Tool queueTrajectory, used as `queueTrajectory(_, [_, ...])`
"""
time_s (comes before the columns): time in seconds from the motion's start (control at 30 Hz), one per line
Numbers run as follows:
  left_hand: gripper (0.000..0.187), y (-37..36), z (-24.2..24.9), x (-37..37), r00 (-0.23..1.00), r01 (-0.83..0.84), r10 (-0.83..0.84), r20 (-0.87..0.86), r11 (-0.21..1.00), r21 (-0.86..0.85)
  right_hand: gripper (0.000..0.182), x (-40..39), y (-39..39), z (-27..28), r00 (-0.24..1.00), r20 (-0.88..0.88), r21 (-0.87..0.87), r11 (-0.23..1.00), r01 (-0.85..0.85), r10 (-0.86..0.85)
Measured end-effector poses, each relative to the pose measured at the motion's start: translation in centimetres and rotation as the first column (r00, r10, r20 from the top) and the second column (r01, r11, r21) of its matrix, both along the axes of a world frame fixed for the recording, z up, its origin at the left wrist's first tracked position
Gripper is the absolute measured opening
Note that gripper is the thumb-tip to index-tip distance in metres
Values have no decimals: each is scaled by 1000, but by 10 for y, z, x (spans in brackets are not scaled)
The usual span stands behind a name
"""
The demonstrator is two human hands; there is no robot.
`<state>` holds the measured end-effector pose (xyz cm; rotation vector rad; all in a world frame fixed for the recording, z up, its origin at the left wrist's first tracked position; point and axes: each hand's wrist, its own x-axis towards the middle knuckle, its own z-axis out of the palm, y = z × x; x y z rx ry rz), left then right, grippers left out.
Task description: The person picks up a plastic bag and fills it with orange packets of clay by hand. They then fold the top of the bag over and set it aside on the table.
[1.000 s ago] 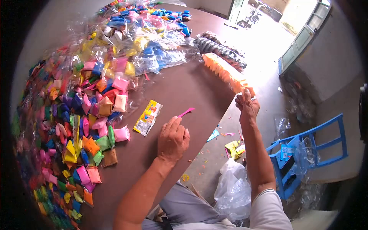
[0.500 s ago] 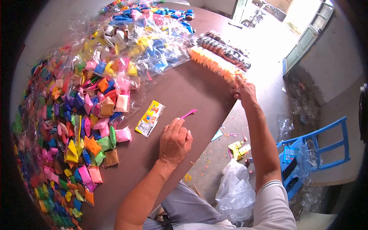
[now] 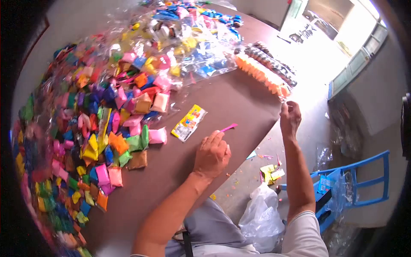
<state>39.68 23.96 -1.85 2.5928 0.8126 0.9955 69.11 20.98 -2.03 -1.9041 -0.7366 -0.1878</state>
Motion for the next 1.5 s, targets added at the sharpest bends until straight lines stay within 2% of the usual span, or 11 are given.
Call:
queueTrajectory(0.17, [15, -27, -3, -34, 1000, -5, 4, -19, 1000, -9, 13, -118, -31, 18, 858, 235, -18, 885, -466, 456])
queueTrajectory(0.3, [14, -34, 0, -75, 995, -99, 98, -14, 992, -73, 24, -151, -41, 22, 779, 202, -33, 799, -600, 594])
queueTrajectory(0.57, [10, -70, 6, -171, 953, -296, 292, -83, 954, -37, 54, -279, -127, 4, 356, 235, -493, 426, -758, 905])
queueTrajectory(0.63, [11, -80, 7, -188, 943, -326, 322, -89, 945, -34, 42, -252, -130, -20, 507, 305, -510, 587, -629, 807])
queueTrajectory(0.7, [12, -90, 6, -206, 926, -368, 367, -90, 930, 9, 33, -181, -140, -57, 945, 187, -233, 947, -222, 268])
queueTrajectory(0.77, [14, -98, 5, -222, 921, -386, 384, -66, 922, -14, 32, -95, -179, -94, 948, -317, -369, 925, -92, -32])
queueTrajectory(0.8, [14, -102, 8, -230, 921, -386, 383, -71, 922, -21, 36, -79, -203, -100, 989, -76, -497, 865, 75, -130])
queueTrajectory(1.0, [14, -113, 3, -241, 909, -417, 416, -12, 909, -23, 36, -150, -206, -47, 989, 89, -217, 971, -98, 120])
queueTrajectory(1.1, [16, -119, 5, -249, 924, -381, 382, 4, 920, -90, 34, -238, -167, -4, 822, 292, -164, 872, -461, 489])
queueTrajectory(1.23, [16, -133, 9, -276, 922, -388, 385, -44, 917, -97, 39, -356, -134, 46, 362, 218, -318, 417, -851, 906])
queueTrajectory(1.5, [32, -171, 18, -348, 900, -427, 434, -38, 863, -270, 45, -473, -98, 34, -232, 149, -447, -144, -883, 961])
